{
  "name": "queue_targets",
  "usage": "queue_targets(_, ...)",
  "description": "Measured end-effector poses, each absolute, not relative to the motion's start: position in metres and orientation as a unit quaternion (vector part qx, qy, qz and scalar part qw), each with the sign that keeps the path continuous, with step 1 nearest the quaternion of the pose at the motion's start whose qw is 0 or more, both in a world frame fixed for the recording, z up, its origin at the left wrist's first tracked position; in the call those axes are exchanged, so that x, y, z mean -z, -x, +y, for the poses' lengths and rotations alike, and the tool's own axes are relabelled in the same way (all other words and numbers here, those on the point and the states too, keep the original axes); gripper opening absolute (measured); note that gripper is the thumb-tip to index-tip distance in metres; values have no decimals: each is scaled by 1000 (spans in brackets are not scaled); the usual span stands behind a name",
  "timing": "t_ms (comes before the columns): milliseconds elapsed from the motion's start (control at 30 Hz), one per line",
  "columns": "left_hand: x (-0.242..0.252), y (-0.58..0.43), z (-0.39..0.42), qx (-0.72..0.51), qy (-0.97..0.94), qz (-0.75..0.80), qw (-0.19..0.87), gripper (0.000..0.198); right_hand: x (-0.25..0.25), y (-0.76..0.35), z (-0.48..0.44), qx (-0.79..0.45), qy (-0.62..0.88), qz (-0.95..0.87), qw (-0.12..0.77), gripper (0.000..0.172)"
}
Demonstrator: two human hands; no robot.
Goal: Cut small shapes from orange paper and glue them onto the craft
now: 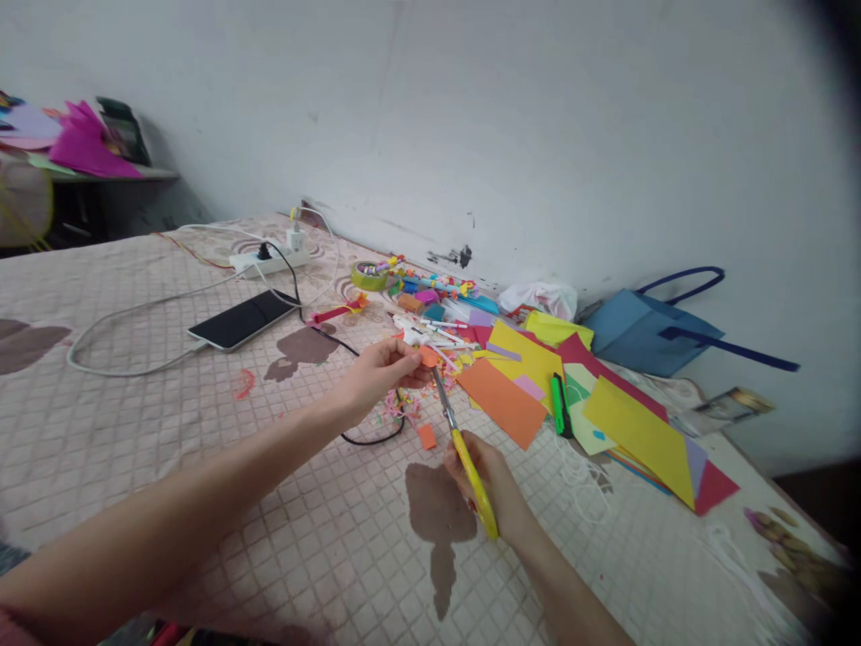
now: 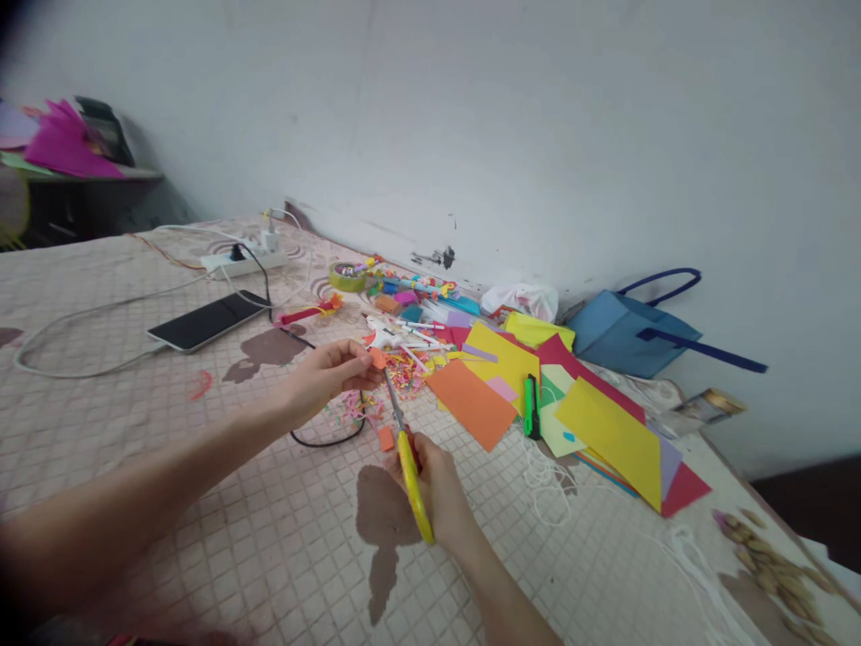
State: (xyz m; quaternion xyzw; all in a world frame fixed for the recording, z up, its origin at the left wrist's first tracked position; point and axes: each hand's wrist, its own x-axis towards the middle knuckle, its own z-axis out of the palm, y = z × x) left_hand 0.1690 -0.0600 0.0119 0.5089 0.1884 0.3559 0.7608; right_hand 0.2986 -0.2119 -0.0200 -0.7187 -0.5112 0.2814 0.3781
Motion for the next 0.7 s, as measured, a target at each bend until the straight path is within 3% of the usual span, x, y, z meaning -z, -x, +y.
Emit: queue_targets(700,-12,-170,-61,-348,-507,194,764,18,22,-298,-211,-245,713,-540,373,28)
